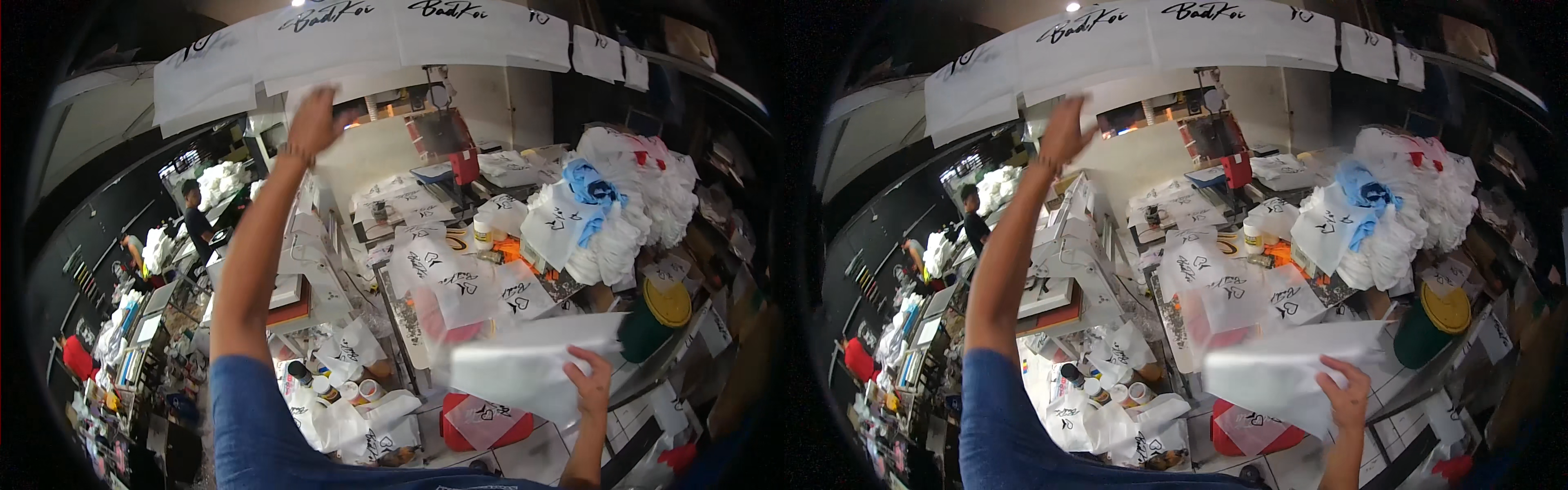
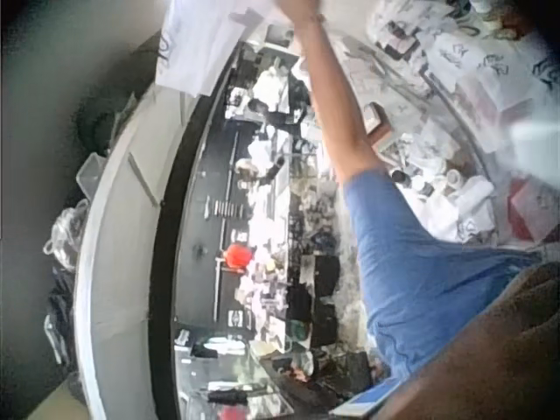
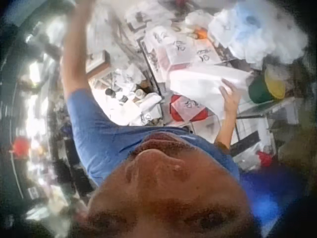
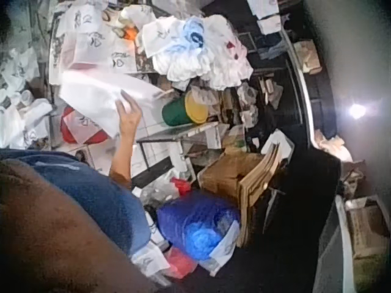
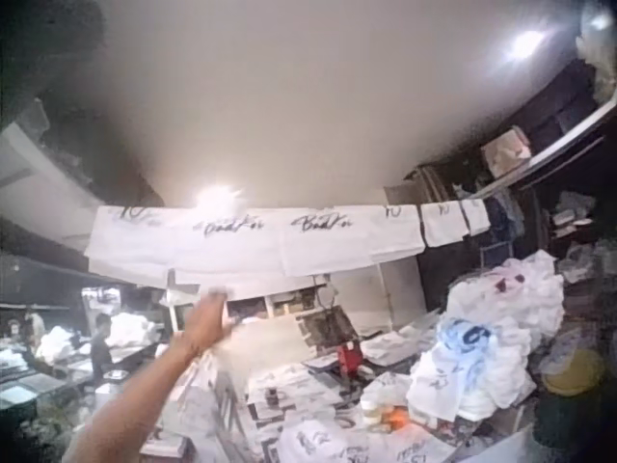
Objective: The person places white transfer papers onto printing frames by hand and then walks around the workshop gathering, stacking, and sorting more white sheets from various surfaces.
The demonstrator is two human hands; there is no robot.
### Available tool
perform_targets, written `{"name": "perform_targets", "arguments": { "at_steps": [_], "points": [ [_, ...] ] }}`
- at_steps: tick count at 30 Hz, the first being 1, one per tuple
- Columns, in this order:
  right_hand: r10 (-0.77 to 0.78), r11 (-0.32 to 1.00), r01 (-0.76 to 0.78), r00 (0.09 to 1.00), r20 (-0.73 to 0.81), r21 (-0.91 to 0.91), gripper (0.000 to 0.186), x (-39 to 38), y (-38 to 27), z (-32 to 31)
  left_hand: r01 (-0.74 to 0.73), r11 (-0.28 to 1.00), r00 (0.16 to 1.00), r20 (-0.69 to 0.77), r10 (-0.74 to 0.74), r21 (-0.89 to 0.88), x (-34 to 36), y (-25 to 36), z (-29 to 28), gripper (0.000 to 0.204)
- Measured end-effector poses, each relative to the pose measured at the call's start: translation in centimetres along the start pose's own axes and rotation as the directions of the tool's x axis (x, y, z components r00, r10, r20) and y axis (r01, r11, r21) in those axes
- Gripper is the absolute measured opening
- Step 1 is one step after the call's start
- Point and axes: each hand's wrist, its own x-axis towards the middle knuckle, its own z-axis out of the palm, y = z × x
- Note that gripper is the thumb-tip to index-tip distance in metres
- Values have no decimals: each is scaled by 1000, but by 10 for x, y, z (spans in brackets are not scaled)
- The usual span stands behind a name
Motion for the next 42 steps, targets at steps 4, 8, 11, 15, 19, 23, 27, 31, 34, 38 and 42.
{"name": "perform_targets", "arguments": {
  "at_steps": [4, 8, 11, 15, 19, 23, 27, 31, 34, 38, 42],
  "points": [
    [72, 985, -92, 988, -140, -144, 30, -22, 49, -49, 39, 933, 991, -137, 11, 358, 106, -29, 23, 77],
    [208, 945, -277, 920, -331, -176, 35, -48, 100, -89, 247, 854, 962, -222, -159, 458, 141, -35, 60, 94],
    [291, 942, -333, 875, -386, -45, 38, -64, 111, -101, 301, 846, 948, -235, -215, 440, 144, -48, 84, 99],
    [367, 887, -440, 854, -370, -137, 42, -78, 107, -109, 308, 876, 933, -296, -203, 372, 138, -67, 107, 100],
    [327, 943, -312, 806, -493, 116, 41, -73, 123, -92, 316, 870, 928, -313, -201, 378, 136, -72, 112, 96],
    [335, 937, -333, 760, -557, 108, 41, -66, 129, -81, 202, 921, 919, -390, -61, 332, 152, -33, 111, 80],
    [313, 941, -331, 768, -559, 72, 41, -44, 124, -72, -100, 985, 967, -222, 129, 141, 191, 37, 123, 79],
    [251, 965, -252, 817, -520, 71, 37, -16, 125, -72, -92, 945, 940, -285, 186, 313, 227, 78, 154, 66],
    [264, 963, -256, 807, -529, 89, 36, -3, 133, -86, 10, 918, 985, -161, 59, 396, 239, 89, 187, 78],
    [346, 936, -305, 726, -594, 174, 40, 13, 156, -125, 102, 888, 985, -168, -28, 448, 243, 92, 216, 79],
    [283, 955, -283, 797, -534, 86, 41, 51, 180, -179, 146, 880, 963, -270, -21, 453, 259, 118, 222, 72]
  ]
}}
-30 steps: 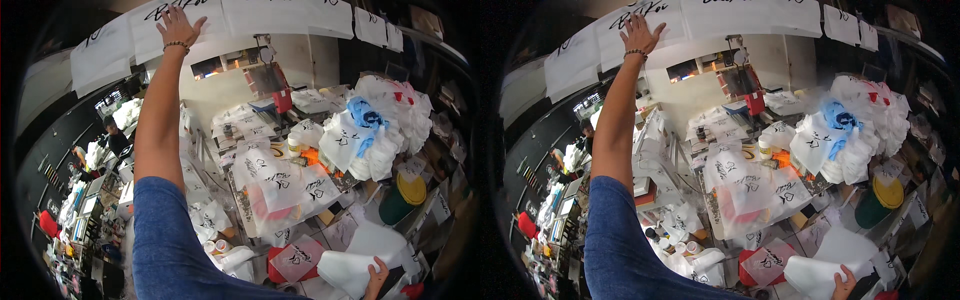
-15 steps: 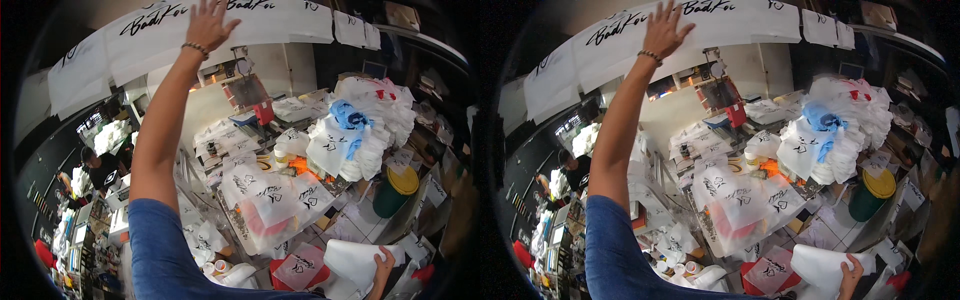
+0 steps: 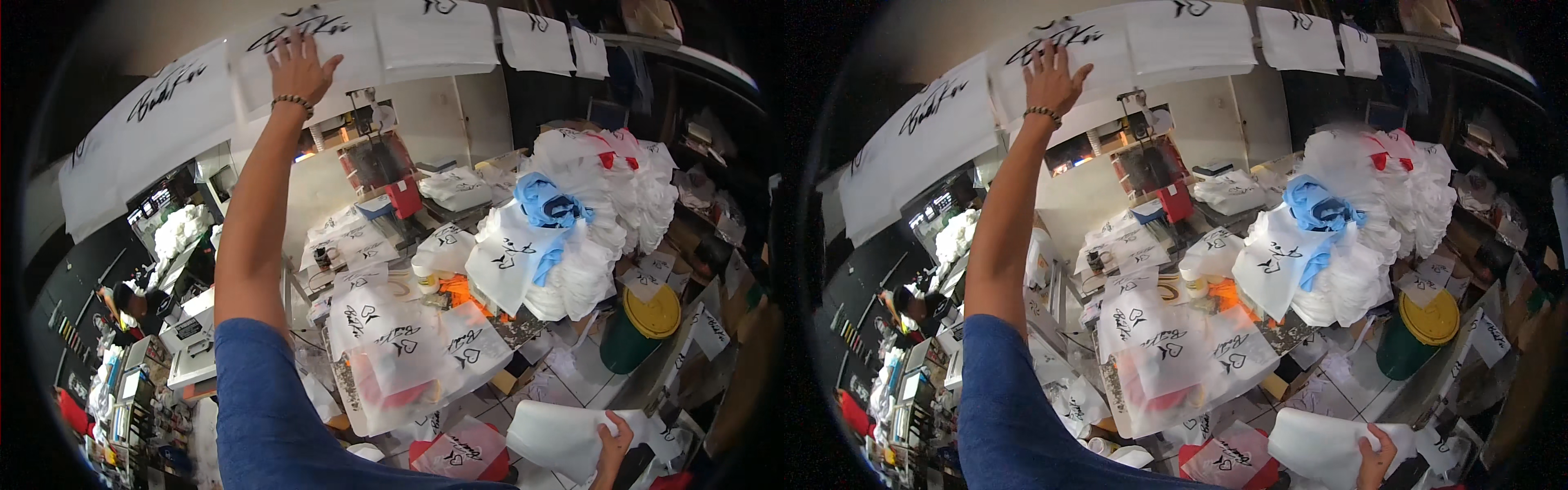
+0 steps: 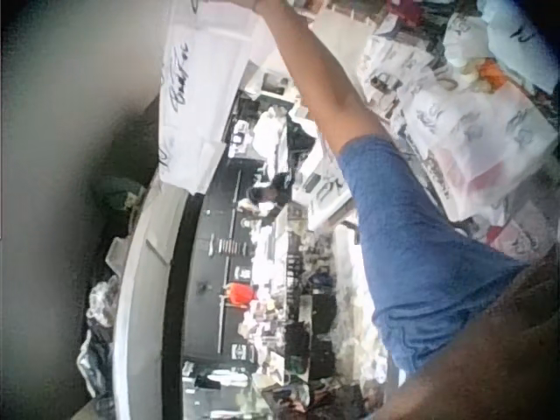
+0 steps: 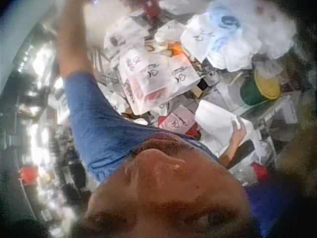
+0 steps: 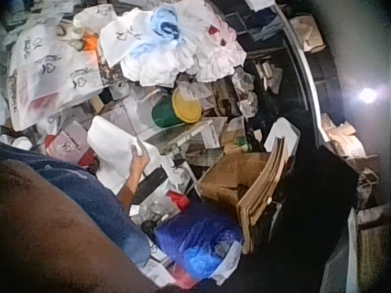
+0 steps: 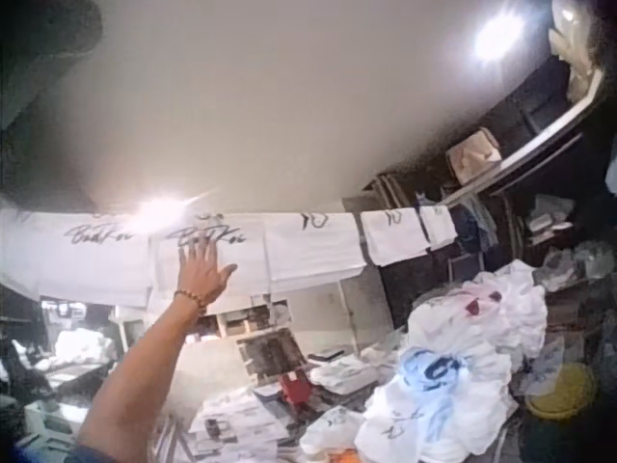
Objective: The person places white transfer papers onto printing frames by hand and then walks around the workshop gathering, stacking, and sorting more white sheets from various surfaces.
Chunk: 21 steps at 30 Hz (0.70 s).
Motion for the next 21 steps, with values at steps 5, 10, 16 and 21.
{"name": "perform_targets", "arguments": {
  "at_steps": [5, 10, 16, 21],
  "points": [
    [1, 1000, 1, 992, 125, -13, 30, 85, -2, -16, -119, 984, 959, -272, 78, -136, 31, 80, -17, 61],
    [-42, 992, 60, 986, 160, -109, 32, 134, 6, -19, -226, 966, 964, -172, 203, -126, 56, 166, 0, 62],
    [40, 996, -34, 996, 74, -82, 33, 149, 26, -29, -187, 978, 981, -69, 182, -87, 86, 217, 40, 72],
    [108, 994, -104, 989, 101, -45, 36, 153, 43, -37, -94, 996, 995, 14, 94, -10, 89, 236, 62, 80]
  ]
}}
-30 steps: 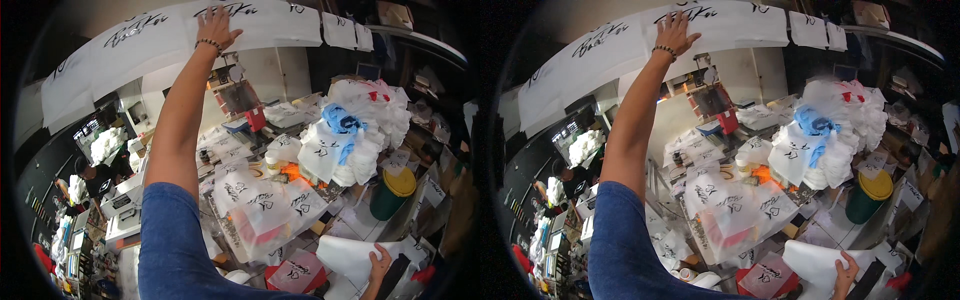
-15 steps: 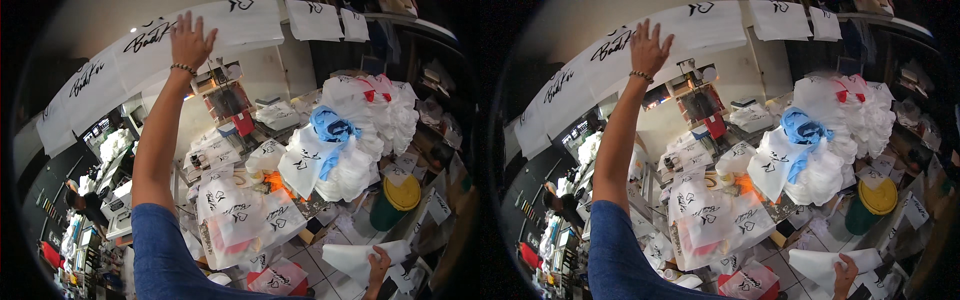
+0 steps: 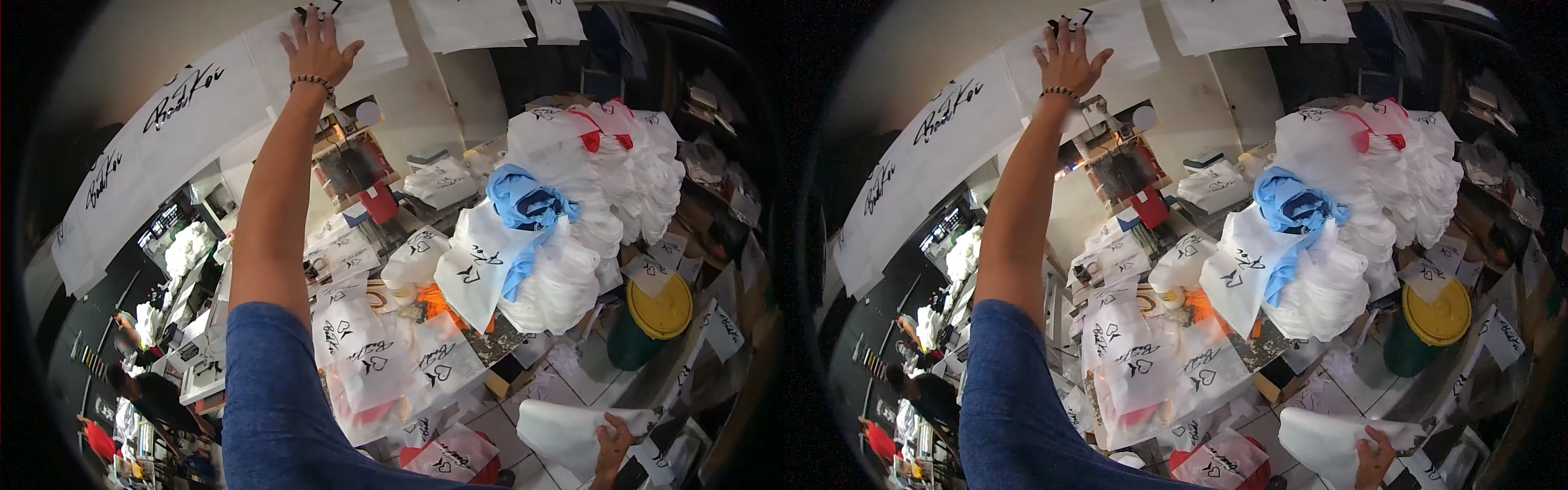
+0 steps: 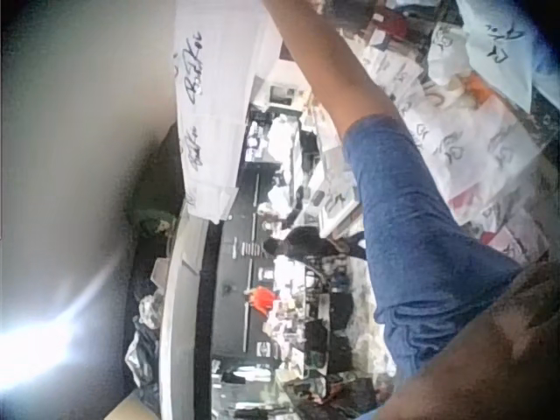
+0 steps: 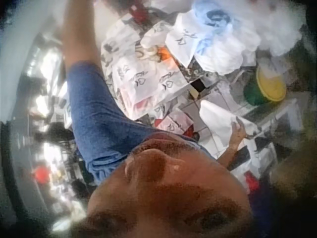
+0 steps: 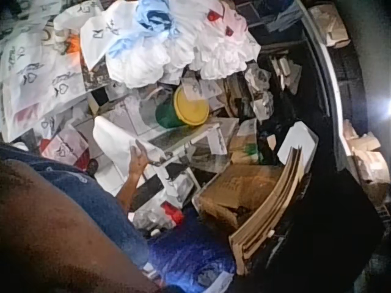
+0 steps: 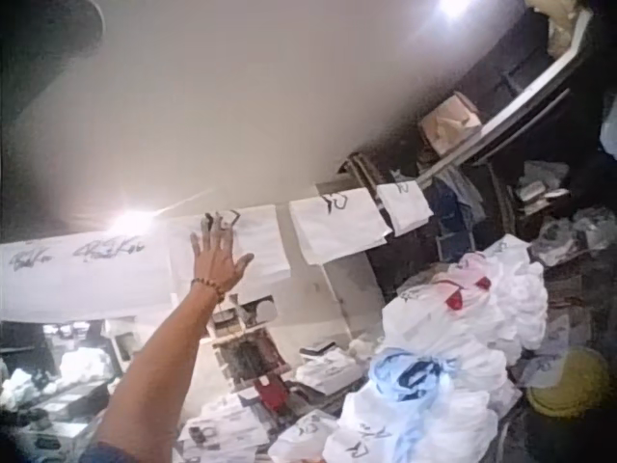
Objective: The person places white transfer papers onto printing frames by hand and then walks around the workshop gathering, stacking, and sorting more white sheets from various surfaces.
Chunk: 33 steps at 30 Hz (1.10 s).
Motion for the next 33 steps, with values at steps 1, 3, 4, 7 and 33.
{"name": "perform_targets", "arguments": {
  "at_steps": [1, 3, 4, 7, 33],
  "points": [
    [-4, 1000, 3, 1000, 7, 12, 36, 1, 2, 0, -1, 1000, 1000, -27, 1, -1, 1, 1, 3, 82],
    [-8, 1000, 8, 1000, 17, 24, 36, 3, 2, 0, -3, 1000, 999, -51, 4, 19, 1, 2, 6, 83],
    [-16, 1000, 16, 1000, 3, -1, 35, 4, 2, 1, -4, 999, 997, -76, 7, 40, 2, 2, 7, 84],
    [9, 1000, -9, 1000, -9, -7, 35, 9, -3, 0, -11, 997, 999, -34, 14, 75, 4, 4, 6, 83],
    [-164, 986, 163, 979, 121, 21, 28, 11, -1, -3, 255, -953, 870, 468, 152, -165, -62, 14, -164, 61]
  ]
}}
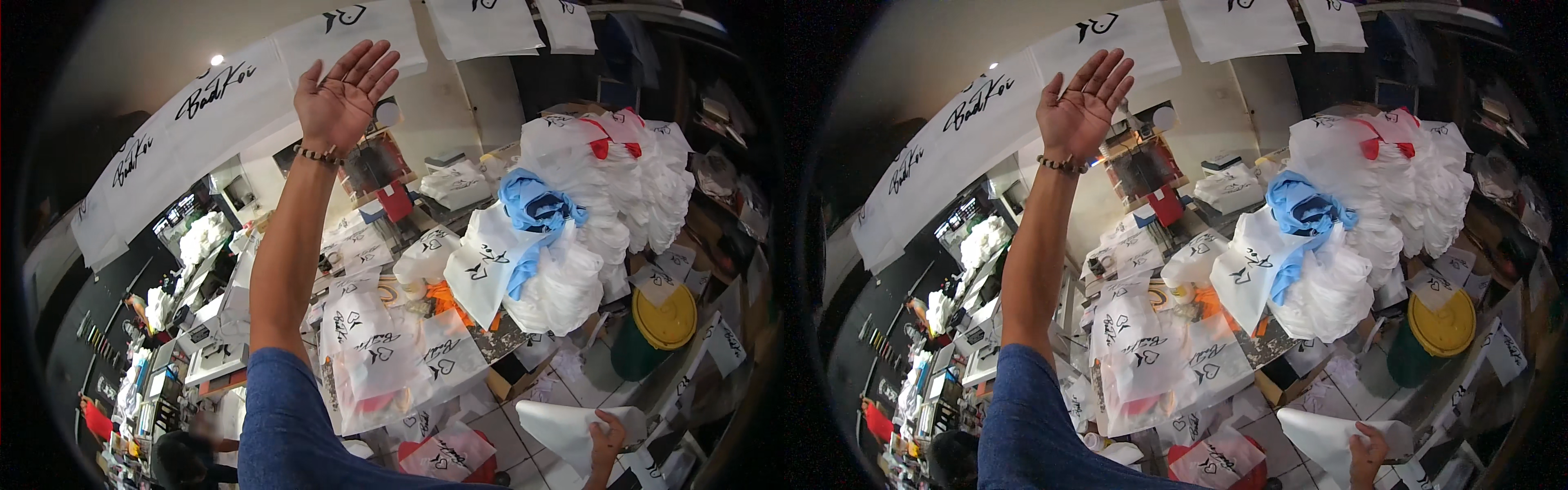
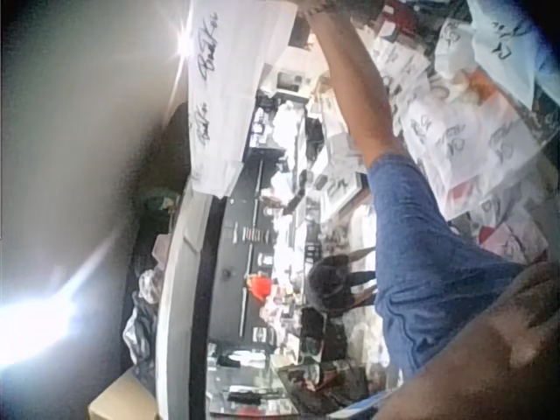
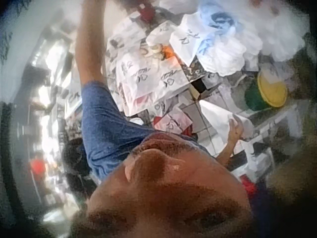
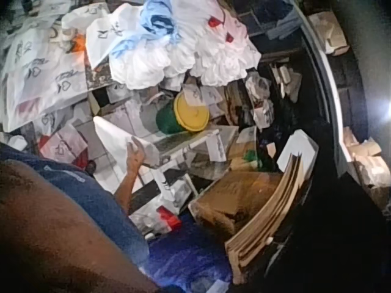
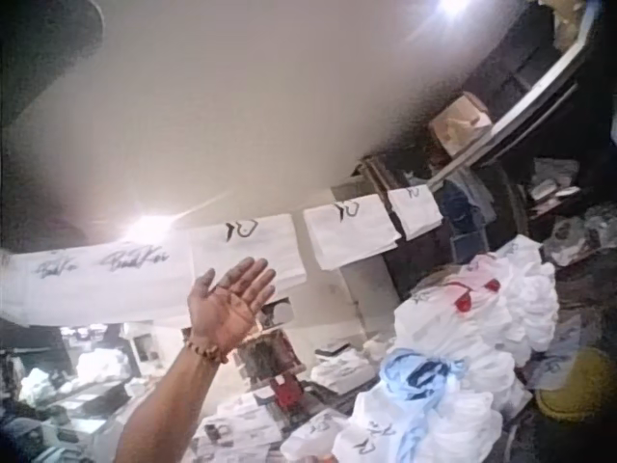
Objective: The person places white transfer papers onto printing frames by hand and then walks around the workshop gathering, stacking, and sorting more white sheets from various surfaces.
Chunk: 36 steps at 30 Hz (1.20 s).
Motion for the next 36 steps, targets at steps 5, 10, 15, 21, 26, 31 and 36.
{"name": "perform_targets", "arguments": {
  "at_steps": [5, 10, 15, 21, 26, 31, 36],
  "points": [
    [-36, 983, 55, 994, 106, -175, 29, -3, -29, 10, 88, 843, 995, -82, -52, 531, -40, -8, 0, 29],
    [-43, 979, 90, 969, 244, -185, 29, -23, -52, 26, 193, 707, 963, 8, -270, 680, -138, -25, 17, 15],
    [20, 990, 39, 908, 418, -132, 28, -67, -70, 63, 367, 717, 878, 34, -477, 593, -289, -20, 45, 36],
    [-84, 950, 269, 710, 699, -159, 28, -158, -103, 129, 390, 679, 919, -306, -247, 623, -498, 43, 57, 15],
    [-75, 941, 331, 419, 905, -75, 29, -276, -130, 215, 523, 799, 617, -778, -117, 295, -735, 114, 58, 29],
    [-151, 948, 270, -89, 984, 170, 25, -408, -151, 299, 784, 617, 130, -989, -65, 63, -970, 150, 122, 45],
    [-106, 984, 86, -436, 894, 159, 30, -529, -181, 360, 491, 810, 2, -930, -368, -320, -1083, 185, 220, 93]
  ]
}}
